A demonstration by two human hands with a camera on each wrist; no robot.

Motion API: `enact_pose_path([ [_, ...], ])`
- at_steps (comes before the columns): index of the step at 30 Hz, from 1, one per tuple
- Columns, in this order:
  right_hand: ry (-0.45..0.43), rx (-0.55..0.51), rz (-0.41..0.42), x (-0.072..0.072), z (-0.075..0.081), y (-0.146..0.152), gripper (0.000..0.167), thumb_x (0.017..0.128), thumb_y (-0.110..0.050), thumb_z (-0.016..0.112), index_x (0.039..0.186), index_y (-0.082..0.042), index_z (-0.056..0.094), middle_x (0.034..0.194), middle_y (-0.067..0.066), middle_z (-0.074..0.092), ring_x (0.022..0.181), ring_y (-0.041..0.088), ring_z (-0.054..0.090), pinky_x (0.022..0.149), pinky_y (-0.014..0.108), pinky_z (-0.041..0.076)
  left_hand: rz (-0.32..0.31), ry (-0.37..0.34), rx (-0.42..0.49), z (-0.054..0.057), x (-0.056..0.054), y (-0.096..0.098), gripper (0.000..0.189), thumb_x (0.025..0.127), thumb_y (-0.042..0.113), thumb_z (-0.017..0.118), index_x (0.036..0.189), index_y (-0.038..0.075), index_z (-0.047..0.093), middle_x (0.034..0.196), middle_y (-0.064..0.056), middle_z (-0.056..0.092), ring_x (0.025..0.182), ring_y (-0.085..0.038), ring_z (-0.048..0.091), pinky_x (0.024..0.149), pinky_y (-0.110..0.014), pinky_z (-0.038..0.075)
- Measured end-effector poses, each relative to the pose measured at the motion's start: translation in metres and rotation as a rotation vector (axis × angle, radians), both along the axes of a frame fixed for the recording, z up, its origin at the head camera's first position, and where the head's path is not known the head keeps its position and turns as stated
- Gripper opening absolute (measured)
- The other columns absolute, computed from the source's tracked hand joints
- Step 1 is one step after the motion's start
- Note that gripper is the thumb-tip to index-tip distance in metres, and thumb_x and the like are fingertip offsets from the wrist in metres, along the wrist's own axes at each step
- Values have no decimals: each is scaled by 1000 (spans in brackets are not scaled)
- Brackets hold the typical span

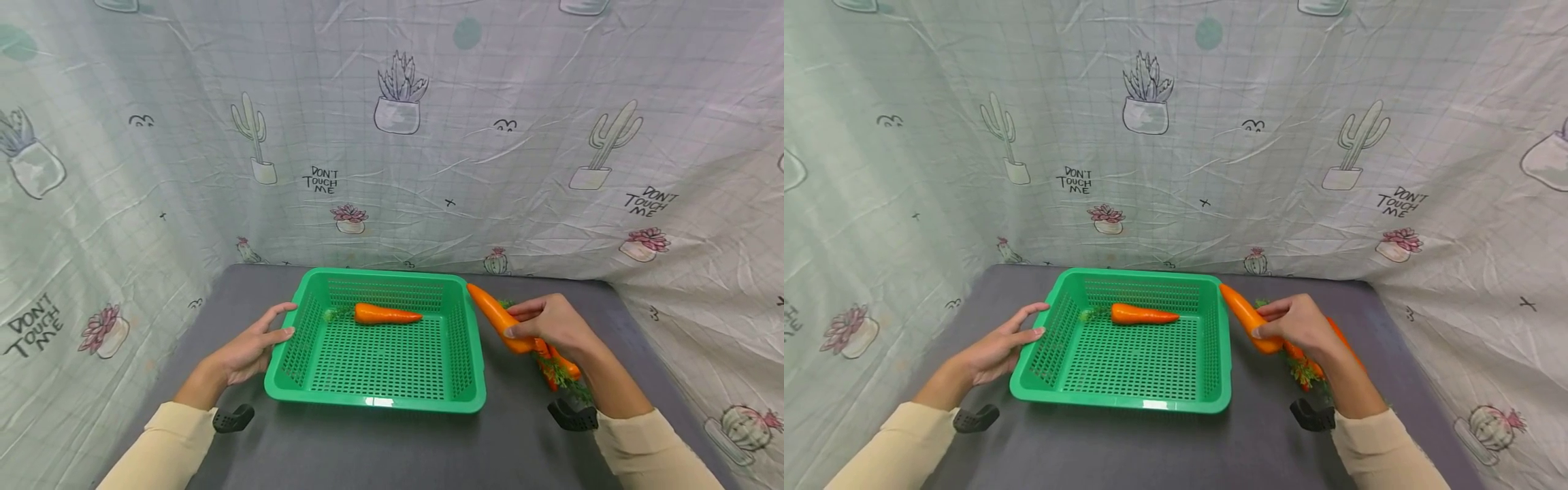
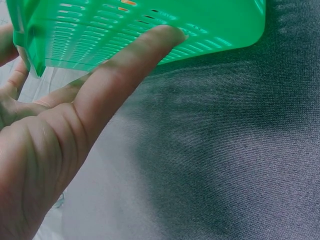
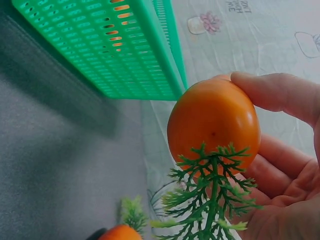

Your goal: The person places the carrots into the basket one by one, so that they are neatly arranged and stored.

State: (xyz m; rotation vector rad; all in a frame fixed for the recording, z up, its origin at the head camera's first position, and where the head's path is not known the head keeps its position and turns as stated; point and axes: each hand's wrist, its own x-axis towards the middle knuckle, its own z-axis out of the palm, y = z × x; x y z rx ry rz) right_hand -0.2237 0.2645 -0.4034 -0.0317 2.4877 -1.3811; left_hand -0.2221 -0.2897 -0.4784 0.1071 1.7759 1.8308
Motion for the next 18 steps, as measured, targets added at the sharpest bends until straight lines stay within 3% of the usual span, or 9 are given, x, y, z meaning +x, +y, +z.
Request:
enact_pose_path([
  [18,-1,-17,39,-7,5,-14,56,81,-8,87,131,8,67,110,19,77,88,22,75,78,38,65,-1,5,-2,1,2,0,67,111,33,53,160,35,8,144,-19,53,119,-30,70,95,-58,59],
])
